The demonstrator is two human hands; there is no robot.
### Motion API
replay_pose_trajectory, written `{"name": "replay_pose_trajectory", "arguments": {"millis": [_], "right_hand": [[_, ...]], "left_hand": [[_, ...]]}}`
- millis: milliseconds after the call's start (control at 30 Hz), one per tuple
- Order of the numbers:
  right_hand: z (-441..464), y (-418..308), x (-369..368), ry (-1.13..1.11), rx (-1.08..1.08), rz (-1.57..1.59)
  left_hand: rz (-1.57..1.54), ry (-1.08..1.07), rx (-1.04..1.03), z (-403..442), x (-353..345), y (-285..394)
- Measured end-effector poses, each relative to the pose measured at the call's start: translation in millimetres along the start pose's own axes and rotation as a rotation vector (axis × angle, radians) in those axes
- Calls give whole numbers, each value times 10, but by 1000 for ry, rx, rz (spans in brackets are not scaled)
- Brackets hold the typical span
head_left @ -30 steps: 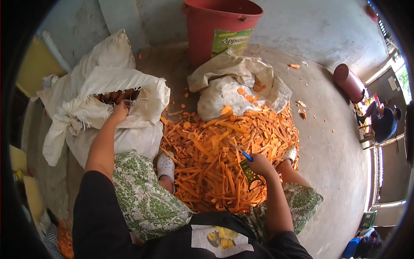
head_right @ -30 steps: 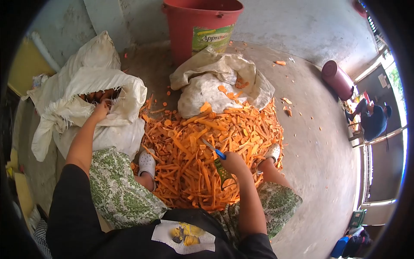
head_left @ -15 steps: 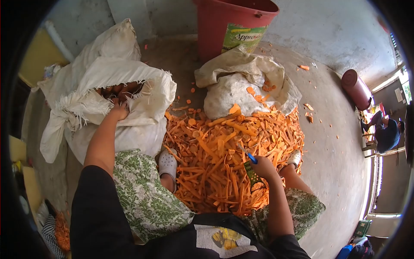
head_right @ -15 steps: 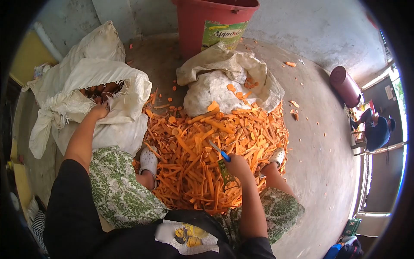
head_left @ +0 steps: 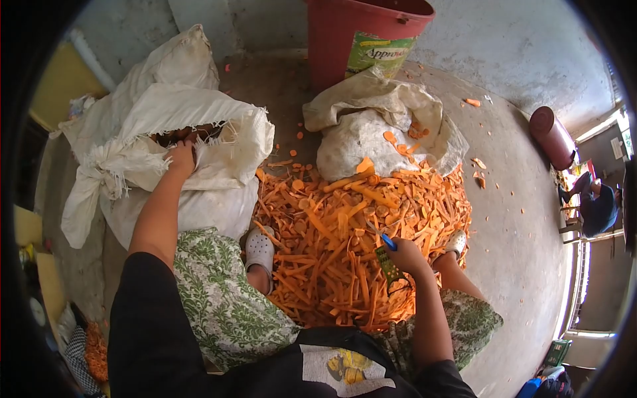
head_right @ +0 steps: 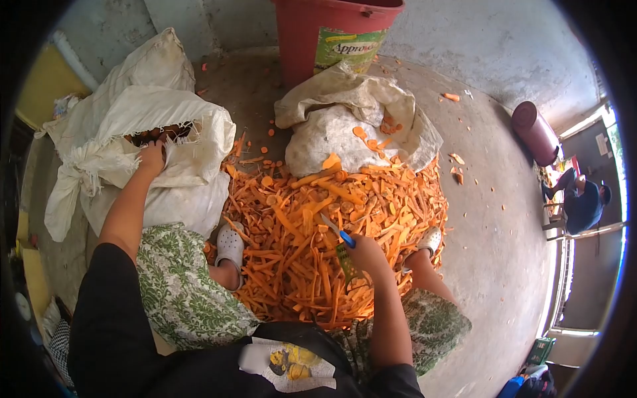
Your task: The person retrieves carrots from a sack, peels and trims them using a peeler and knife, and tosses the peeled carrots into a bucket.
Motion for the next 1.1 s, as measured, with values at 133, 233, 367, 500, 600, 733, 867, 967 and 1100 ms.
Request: {"name": "replay_pose_trajectory", "arguments": {"millis": [133, 233, 367, 500, 600, 733, 867, 967, 1100], "right_hand": [[-8, 2, 21, 54, 6, 0], [-38, -23, 54, 73, 10, -17], [-43, -7, 31, 54, -14, 0], [-40, 45, 39, 69, -14, -22], [-47, 85, 42, 76, 7, -40], [-80, 120, 65, 89, 4, -62], [-184, 92, 133, 102, 15, -24], [-187, 125, 151, 127, 20, -39], [-189, 187, 151, 108, -6, -48]], "left_hand": [[221, -17, -185, 164, -217, 124], [-10, -67, -217, 244, -305, 136], [-34, -156, -216, 322, -330, 171], [150, -201, -235, 473, -473, 236], [372, -187, -234, 384, -441, 354], [399, -146, -227, 639, -666, 376], [691, -185, -126, 596, -625, 496], [753, -274, -142, 778, -821, 490], [520, -127, 36, 822, -669, 440]]}}
Point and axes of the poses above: each hand's wrist, its own z-axis towards the middle knuckle, its own x-axis out of the back of the hand, y = z × x, the point moved 8 cm from there along z, towards the middle knuckle, and after that the axes turned 11 degrees about -y, right-handed, at the moved point
